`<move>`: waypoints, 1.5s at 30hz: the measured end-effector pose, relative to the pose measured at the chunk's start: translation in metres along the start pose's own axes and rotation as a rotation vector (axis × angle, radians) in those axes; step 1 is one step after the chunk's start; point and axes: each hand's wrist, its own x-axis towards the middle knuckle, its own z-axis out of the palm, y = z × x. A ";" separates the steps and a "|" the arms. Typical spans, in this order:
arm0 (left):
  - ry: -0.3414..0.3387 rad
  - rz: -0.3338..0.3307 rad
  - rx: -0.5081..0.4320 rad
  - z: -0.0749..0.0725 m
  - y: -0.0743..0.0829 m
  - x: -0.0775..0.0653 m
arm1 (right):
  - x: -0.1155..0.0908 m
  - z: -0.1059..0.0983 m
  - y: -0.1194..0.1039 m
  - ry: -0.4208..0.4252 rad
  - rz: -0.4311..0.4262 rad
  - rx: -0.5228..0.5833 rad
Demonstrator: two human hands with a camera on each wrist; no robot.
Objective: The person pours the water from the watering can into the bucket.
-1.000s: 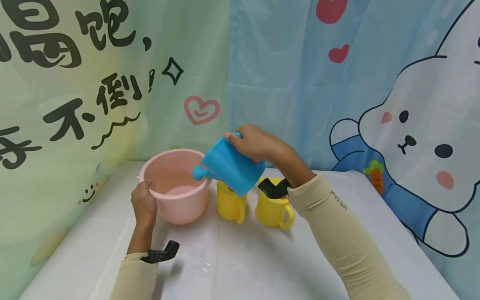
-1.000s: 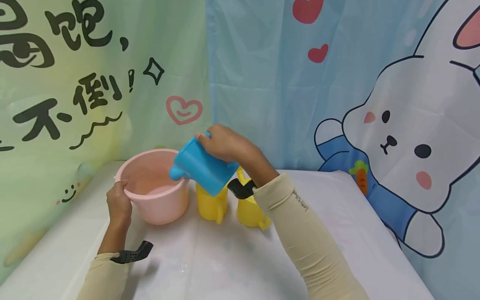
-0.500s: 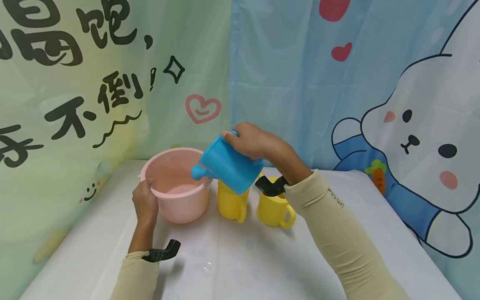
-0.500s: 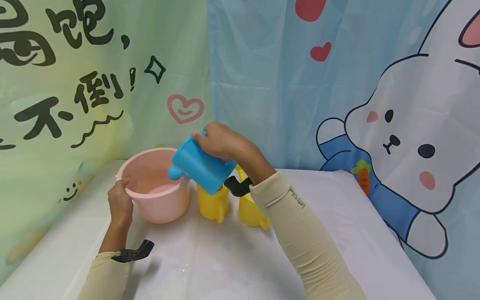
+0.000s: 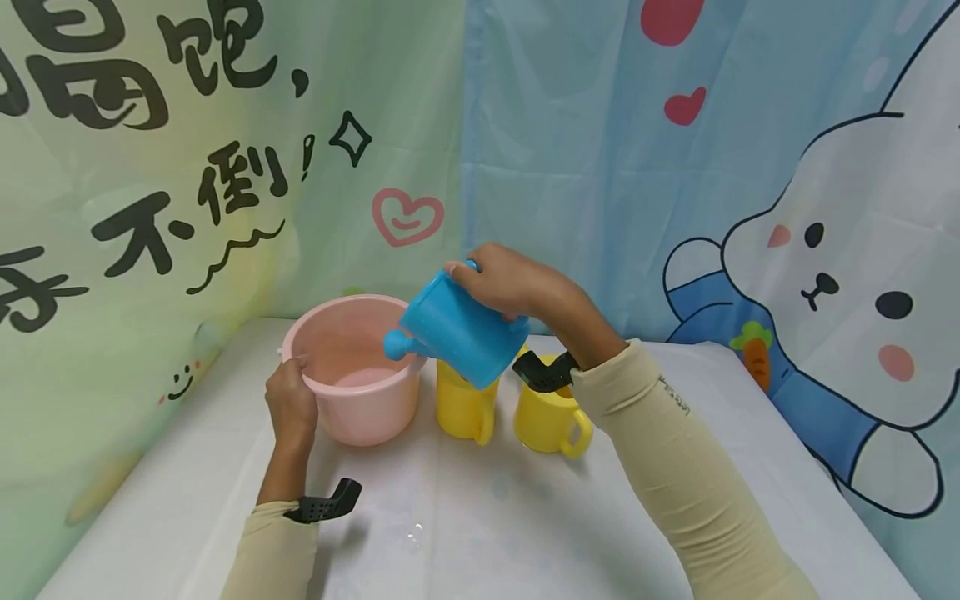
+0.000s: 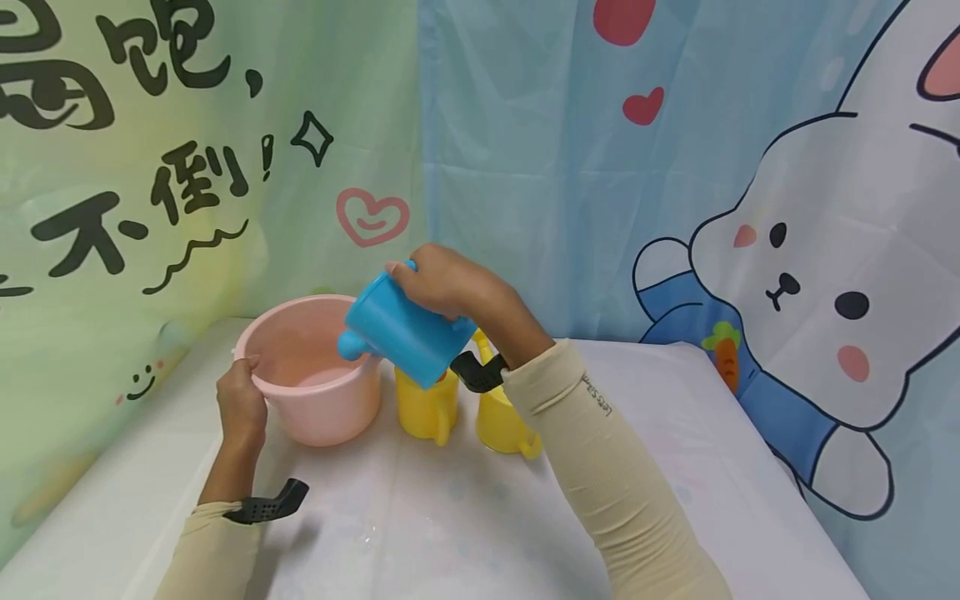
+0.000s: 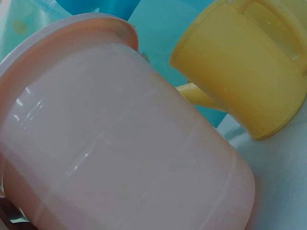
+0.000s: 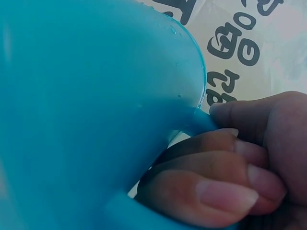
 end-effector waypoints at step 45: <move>-0.004 -0.015 0.003 0.000 0.001 -0.001 | 0.002 0.002 0.014 0.023 -0.006 0.035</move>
